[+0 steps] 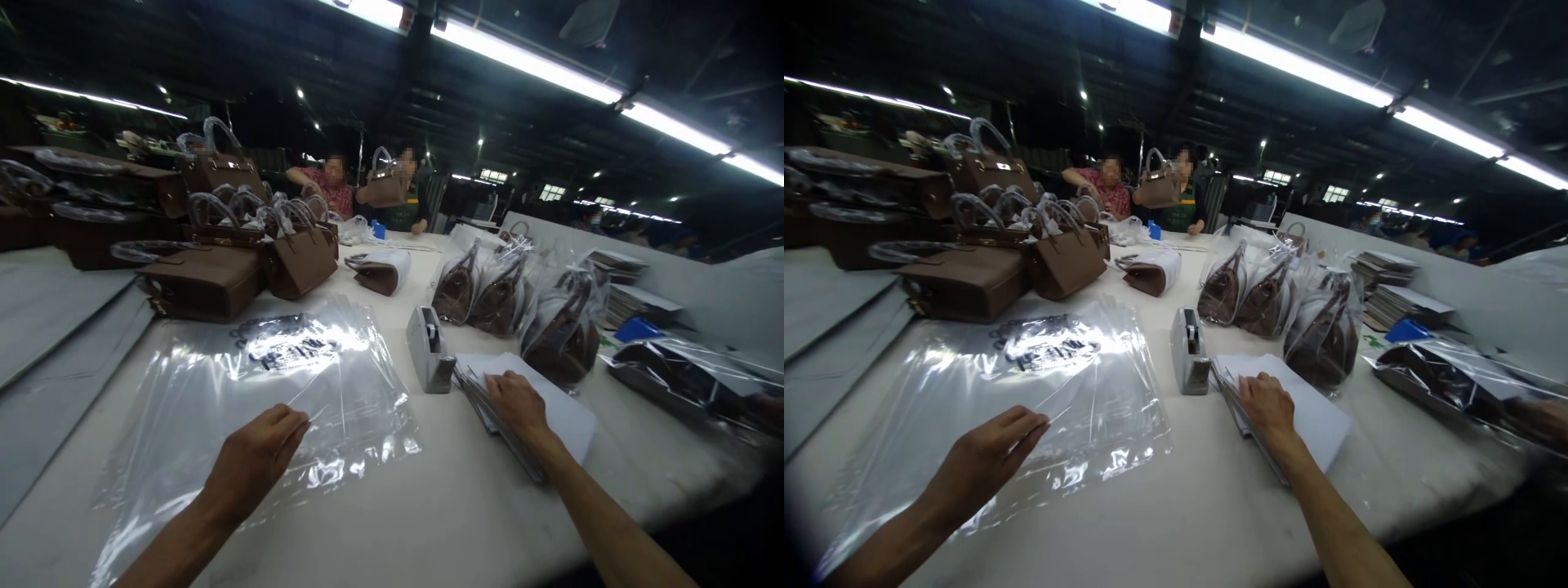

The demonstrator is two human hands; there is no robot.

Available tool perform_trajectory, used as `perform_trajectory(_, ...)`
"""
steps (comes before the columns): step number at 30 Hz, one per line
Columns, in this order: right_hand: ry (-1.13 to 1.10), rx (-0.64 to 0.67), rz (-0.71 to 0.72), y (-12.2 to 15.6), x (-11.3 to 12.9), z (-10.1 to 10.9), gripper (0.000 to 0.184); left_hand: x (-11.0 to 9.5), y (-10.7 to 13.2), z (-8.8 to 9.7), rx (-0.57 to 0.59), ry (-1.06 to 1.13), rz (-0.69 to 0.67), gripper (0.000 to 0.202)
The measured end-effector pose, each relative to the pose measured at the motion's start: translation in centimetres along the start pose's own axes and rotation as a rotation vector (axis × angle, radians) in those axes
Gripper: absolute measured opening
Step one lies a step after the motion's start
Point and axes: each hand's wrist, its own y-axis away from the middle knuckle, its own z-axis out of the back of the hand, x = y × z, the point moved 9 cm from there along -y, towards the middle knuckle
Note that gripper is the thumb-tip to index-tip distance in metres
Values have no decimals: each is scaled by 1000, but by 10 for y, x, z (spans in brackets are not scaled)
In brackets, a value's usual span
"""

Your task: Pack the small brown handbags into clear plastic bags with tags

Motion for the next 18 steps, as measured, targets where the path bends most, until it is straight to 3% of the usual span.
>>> perform_trajectory(5, -38, 16, 152, 15, 9, 0, 40, 5, 4, 3, -21, 10, 8, 28)
perform_trajectory(7, -70, 71, 235, 6, 9, -4, 41, 6, 4, 3, -18, 4, 3, 30)
perform_trajectory(10, -96, 148, 291, -17, 6, -11, 60, 9, 2, 3, -15, -15, 11, 32)
perform_trajectory(13, -121, 200, 315, -26, 4, -15, 44, 10, 2, 4, -27, -13, 18, 31)
perform_trajectory(18, -175, 246, 348, 8, -3, -13, 33, 13, 7, 5, -30, 3, 18, 29)
